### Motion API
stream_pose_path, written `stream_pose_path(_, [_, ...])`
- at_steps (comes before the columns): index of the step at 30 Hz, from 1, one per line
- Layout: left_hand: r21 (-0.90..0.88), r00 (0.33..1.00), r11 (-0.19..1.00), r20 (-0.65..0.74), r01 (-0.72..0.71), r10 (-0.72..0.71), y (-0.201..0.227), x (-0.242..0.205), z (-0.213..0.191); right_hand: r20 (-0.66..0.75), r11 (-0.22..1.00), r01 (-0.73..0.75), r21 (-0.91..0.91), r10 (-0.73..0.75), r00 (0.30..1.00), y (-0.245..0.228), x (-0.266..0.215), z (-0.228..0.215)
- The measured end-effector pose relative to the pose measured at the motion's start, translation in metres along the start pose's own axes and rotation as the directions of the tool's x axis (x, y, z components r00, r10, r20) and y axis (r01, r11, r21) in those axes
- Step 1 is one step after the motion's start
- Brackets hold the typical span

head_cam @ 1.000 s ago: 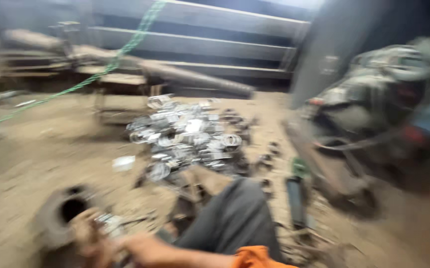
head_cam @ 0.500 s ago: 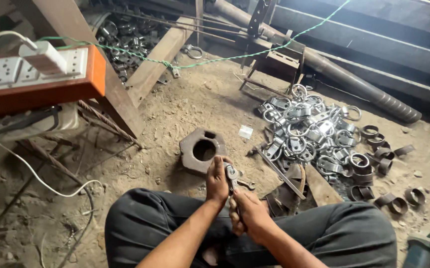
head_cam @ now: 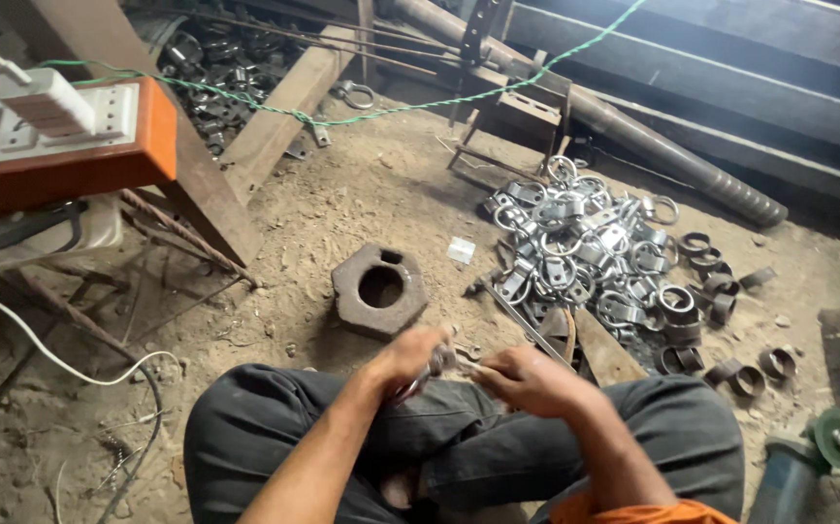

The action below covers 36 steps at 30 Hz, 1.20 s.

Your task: The person sits on the floor and assembles metal hardware components, likely shackle assemblies, using a wrench and a hammer. They tighten nuts onto bolts and strike the components to secure them, then place the finished units into a pile.

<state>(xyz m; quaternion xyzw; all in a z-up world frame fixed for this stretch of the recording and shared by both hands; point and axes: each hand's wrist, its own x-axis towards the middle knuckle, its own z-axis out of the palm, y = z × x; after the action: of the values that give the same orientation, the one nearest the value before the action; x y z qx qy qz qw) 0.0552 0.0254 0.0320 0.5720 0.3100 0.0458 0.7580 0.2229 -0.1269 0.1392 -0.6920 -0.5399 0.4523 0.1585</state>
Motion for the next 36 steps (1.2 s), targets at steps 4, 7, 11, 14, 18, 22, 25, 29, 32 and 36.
stream_pose_path(4, [0.359, 0.989, 0.93, 0.143, -0.084, 0.034, -0.005, -0.008, 0.002, 0.108, 0.993, 0.058, -0.102, -0.047, 0.993, 0.003, -0.014, -0.009])
stream_pose_path(7, [0.202, 0.986, 0.978, -0.145, -0.05, 0.08, -0.009, 0.005, -0.003, -0.027, 0.985, 0.052, 0.163, -0.048, 0.998, 0.019, -0.005, 0.001])
stream_pose_path(11, [-0.218, 0.83, 0.937, -0.546, -0.273, 0.115, -0.017, 0.02, -0.011, -0.286, 0.752, 0.267, 0.602, -0.109, 0.952, 0.032, 0.016, 0.022])
stream_pose_path(14, [-0.297, 0.797, 0.909, -0.601, -0.292, 0.059, -0.02, 0.021, -0.004, -0.248, 0.465, 0.176, 0.868, 0.098, 0.964, 0.011, 0.023, 0.054])
stream_pose_path(18, [-0.219, 0.787, 0.89, -0.58, -0.401, 0.212, -0.02, 0.015, 0.017, -0.011, 0.177, -0.029, 0.984, 0.222, 0.975, -0.018, 0.022, 0.086])
stream_pose_path(22, [-0.246, 0.769, 0.827, -0.565, -0.505, 0.301, -0.022, 0.01, 0.037, 0.096, 0.051, -0.123, 0.991, 0.37, 0.924, -0.034, 0.021, 0.094])
stream_pose_path(25, [-0.235, 0.737, 0.805, -0.593, -0.544, 0.325, -0.02, 0.004, 0.045, 0.132, -0.101, -0.11, 0.989, 0.242, 0.961, -0.034, 0.02, 0.091])
stream_pose_path(29, [0.041, 0.626, 0.811, -0.613, -0.584, 0.482, -0.01, -0.007, 0.042, 0.221, -0.17, -0.185, 0.968, 0.227, 0.949, -0.034, 0.017, 0.095])
stream_pose_path(32, [0.162, 0.586, 0.785, -0.58, -0.598, 0.567, 0.001, -0.02, 0.043, 0.229, -0.206, -0.192, 0.96, 0.175, 0.958, -0.036, 0.012, 0.097])
stream_pose_path(36, [0.21, 0.569, 0.757, -0.543, -0.619, 0.617, 0.012, -0.029, 0.043, 0.235, -0.248, -0.196, 0.949, 0.138, 0.962, -0.039, 0.008, 0.093])
